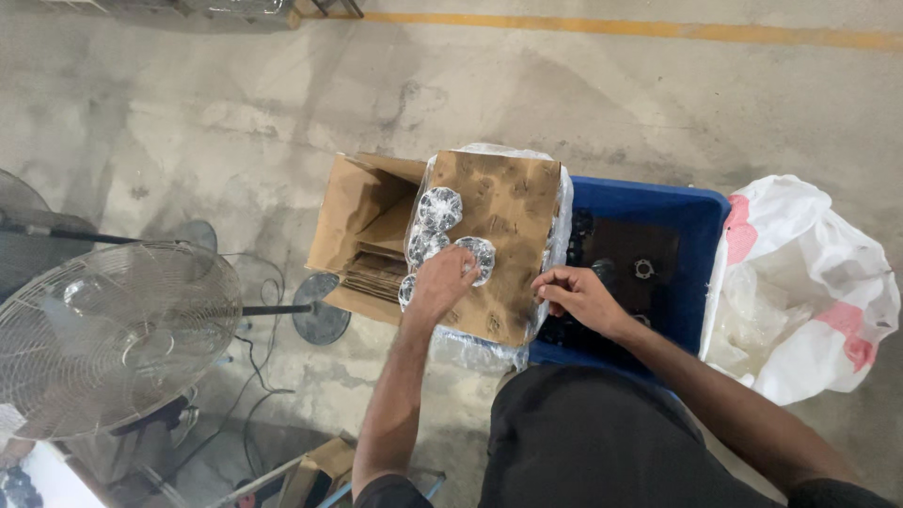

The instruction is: The person takes black round components from a blue bin, wraps each one in bubble wrap, and arranges the wrapped parts on a cardboard sheet in a box. The person then moves to a multi-head machine, places a component into it, operates the machine lever, and uses scissors to trim material while handling parts at the machine.

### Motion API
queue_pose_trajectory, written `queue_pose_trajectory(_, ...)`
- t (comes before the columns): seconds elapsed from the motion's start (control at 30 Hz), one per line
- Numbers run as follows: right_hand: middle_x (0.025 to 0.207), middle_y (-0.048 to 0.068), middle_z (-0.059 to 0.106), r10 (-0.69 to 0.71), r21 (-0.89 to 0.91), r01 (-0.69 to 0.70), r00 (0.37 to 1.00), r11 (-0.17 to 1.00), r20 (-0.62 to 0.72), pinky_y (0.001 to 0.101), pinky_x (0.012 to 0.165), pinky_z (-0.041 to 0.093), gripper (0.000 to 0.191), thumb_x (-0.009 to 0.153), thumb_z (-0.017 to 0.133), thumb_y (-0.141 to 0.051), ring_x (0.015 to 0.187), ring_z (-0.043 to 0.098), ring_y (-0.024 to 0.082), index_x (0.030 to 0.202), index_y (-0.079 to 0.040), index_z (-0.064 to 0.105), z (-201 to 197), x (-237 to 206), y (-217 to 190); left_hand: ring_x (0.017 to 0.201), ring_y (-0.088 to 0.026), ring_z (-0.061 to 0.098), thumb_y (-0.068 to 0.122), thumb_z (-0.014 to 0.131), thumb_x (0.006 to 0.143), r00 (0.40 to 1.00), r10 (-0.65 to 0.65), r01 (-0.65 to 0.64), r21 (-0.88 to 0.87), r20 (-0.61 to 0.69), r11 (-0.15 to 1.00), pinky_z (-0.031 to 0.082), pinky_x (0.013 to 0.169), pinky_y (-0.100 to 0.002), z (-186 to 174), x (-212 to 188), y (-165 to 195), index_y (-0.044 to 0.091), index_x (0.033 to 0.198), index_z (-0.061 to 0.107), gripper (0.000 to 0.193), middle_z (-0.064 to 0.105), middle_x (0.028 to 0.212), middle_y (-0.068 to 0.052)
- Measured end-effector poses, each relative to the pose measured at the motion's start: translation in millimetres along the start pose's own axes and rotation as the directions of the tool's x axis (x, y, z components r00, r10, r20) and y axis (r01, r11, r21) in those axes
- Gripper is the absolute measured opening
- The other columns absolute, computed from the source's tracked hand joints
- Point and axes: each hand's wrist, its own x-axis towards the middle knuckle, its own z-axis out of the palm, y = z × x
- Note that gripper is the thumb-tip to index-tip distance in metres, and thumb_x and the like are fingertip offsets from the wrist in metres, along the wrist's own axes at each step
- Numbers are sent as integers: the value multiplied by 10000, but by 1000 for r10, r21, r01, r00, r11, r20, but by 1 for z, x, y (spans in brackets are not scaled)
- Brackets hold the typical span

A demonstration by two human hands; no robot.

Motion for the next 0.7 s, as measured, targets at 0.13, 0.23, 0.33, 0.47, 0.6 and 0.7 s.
queue_pose_trajectory(0.13, 834, 40, 724, 82, -15, -82, 996, 996, -17, 242, 585, 513, 191, 980, 635, -151, 630, 614, 83, 1052, 1, 724, 4, -6, 4, 852, -298, 675, 218, 699, 864, 994, -7, 12, -43, 106, 999, 523, 770, -432, -2, 3, -15, 95, 906, 675, 132, 686, 884, -100)
queue_pose_trajectory(0.23, 855, 46, 738, 119, -3, -119, 992, 993, -53, 247, 592, 523, 214, 985, 627, -172, 632, 623, 92, 1069, -5, 732, 5, -19, -7, 732, -219, 601, 187, 681, 858, 1000, 6, -5, -284, 3, 959, 495, 673, -371, -5, -6, -14, 66, 882, 631, 133, 619, 792, -73)
queue_pose_trajectory(0.33, 958, -5, 759, 155, 172, -139, 984, 975, -84, 243, 615, 543, 231, 962, 603, -191, 651, 620, 80, 1139, -75, 696, 9, -29, -30, 695, -126, 497, 146, 622, 912, 997, -13, -43, -669, -79, 742, 432, 629, -305, -8, -14, -4, 55, 873, 562, 116, 535, 778, -11)
queue_pose_trajectory(0.47, 1057, -62, 783, 257, 522, -221, 966, 824, 4, 248, 630, 549, 304, 927, 556, -207, 676, 630, 78, 1199, -180, 688, 24, -28, -49, 850, -88, 510, 70, 566, 967, 983, 101, -168, -973, -153, 159, 453, 809, -249, 2, -27, 20, 69, 927, 558, 40, 543, 899, 20)
queue_pose_trajectory(0.6, 954, 14, 724, 151, 658, -159, 986, 736, 70, 247, 664, 528, 202, 1035, 596, -180, 769, 649, 78, 1114, -35, 711, 26, -21, -23, 814, -101, 589, 37, 529, 930, 999, 24, -41, -996, -43, -75, 511, 775, -262, 48, -31, 65, 63, 933, 569, 48, 603, 900, -14)
queue_pose_trajectory(0.7, 919, 25, 721, 145, 650, -119, 989, 751, 14, 247, 634, 514, 162, 1028, 625, -169, 742, 639, 92, 1036, -30, 707, 9, -39, 23, 775, -115, 615, 51, 514, 986, 999, -25, 37, -997, 38, -62, 525, 730, -277, 98, -46, 98, 69, 977, 560, 50, 643, 890, -47)
